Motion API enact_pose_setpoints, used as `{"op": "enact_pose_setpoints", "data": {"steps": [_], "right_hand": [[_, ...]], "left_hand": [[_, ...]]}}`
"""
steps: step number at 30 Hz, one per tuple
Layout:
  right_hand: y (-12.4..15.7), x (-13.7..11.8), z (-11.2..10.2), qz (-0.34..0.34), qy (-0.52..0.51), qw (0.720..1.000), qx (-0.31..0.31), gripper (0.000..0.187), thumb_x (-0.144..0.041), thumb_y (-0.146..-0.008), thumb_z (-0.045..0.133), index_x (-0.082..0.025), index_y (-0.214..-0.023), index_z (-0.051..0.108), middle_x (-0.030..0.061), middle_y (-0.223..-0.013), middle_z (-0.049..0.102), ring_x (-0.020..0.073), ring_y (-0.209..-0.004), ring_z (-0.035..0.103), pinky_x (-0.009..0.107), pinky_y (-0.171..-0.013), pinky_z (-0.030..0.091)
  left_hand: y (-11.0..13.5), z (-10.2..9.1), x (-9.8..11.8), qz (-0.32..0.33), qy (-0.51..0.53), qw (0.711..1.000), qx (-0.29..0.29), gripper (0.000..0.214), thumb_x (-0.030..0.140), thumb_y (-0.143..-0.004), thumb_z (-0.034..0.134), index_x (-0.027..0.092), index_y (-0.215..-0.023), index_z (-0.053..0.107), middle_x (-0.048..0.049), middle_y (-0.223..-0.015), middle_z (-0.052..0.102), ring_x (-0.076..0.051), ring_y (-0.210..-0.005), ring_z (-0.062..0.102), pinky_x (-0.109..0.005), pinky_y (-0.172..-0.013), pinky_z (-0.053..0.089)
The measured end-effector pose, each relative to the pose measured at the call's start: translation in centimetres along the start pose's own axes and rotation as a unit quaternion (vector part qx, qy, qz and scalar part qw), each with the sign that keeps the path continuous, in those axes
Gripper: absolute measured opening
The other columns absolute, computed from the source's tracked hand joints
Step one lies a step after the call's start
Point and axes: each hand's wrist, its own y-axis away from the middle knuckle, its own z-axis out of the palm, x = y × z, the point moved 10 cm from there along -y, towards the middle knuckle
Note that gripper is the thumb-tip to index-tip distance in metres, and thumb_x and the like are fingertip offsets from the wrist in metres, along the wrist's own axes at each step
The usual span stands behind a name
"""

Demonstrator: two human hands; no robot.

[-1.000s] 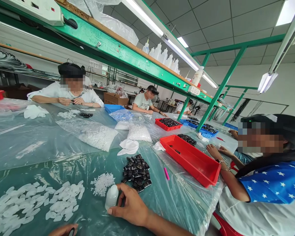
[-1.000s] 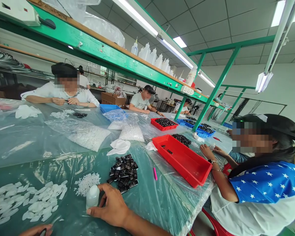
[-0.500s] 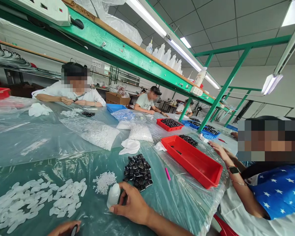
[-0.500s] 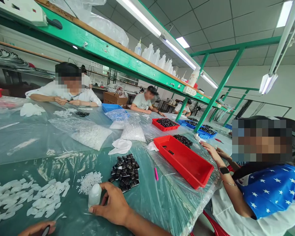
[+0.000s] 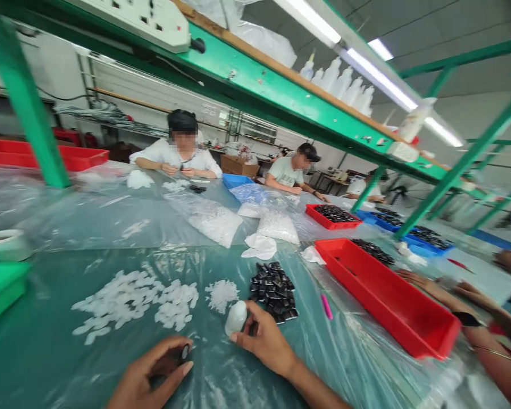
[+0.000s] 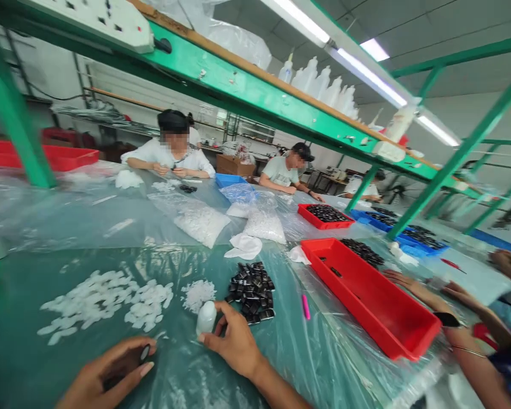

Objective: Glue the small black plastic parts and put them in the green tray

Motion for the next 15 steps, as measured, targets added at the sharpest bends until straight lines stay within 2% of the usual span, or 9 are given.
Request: {"op": "enact_pose_setpoints", "data": {"steps": [2,6,8,11,15], "right_hand": [[0.2,-0.1,0.4,-0.006,-0.012,1.0,-0.009,0.039,-0.031,-0.07,0.07,-0.019,-0.105,0.059,-0.0016,-0.074,0.057,0.0135,-0.064,0.05,0.021,-0.057,0.038],[0.4,-0.6,0.6,-0.002,-0.028,0.999,-0.017,0.032,-0.028,-0.073,0.067,-0.02,-0.102,0.058,0.0028,-0.092,0.061,0.0171,-0.075,0.053,0.025,-0.065,0.041],[0.6,-0.9,1.0,0.003,-0.087,0.996,-0.036,0.032,-0.027,-0.073,0.067,-0.022,-0.102,0.056,0.0043,-0.102,0.061,0.0199,-0.086,0.055,0.028,-0.075,0.042],[1.2,-1.0,1.5,0.025,-0.22,0.974,-0.043,0.036,-0.031,-0.07,0.072,-0.023,-0.101,0.056,0.0058,-0.104,0.063,0.0237,-0.096,0.056,0.033,-0.083,0.041],[2.0,-0.7,1.6,0.054,-0.352,0.934,-0.019,0.046,-0.041,-0.066,0.073,-0.022,-0.105,0.061,0.0066,-0.093,0.064,0.0231,-0.085,0.056,0.033,-0.075,0.044]], "left_hand": [[0.2,0.3,1.5,-0.008,0.007,0.999,-0.034,0.031,0.044,-0.074,0.062,0.022,-0.095,0.063,-0.0024,-0.083,0.068,-0.019,-0.073,0.064,-0.023,-0.068,0.051],[0.7,-0.3,3.2,-0.022,0.041,0.998,-0.029,0.024,0.035,-0.076,0.062,0.018,-0.093,0.061,-0.0043,-0.087,0.064,-0.017,-0.072,0.059,-0.023,-0.066,0.048],[1.0,-0.3,3.4,-0.034,0.051,0.998,-0.028,0.023,0.033,-0.076,0.062,0.017,-0.093,0.061,-0.0048,-0.086,0.063,-0.017,-0.072,0.059,-0.023,-0.064,0.046],[1.4,-0.4,3.7,-0.032,0.075,0.996,-0.023,0.023,0.031,-0.076,0.062,0.018,-0.095,0.06,-0.0055,-0.09,0.063,-0.017,-0.076,0.059,-0.024,-0.067,0.046],[1.6,-0.4,3.6,-0.023,0.091,0.995,-0.012,0.022,0.03,-0.077,0.062,0.018,-0.095,0.061,-0.0053,-0.091,0.062,-0.017,-0.076,0.059,-0.023,-0.066,0.046]]}}
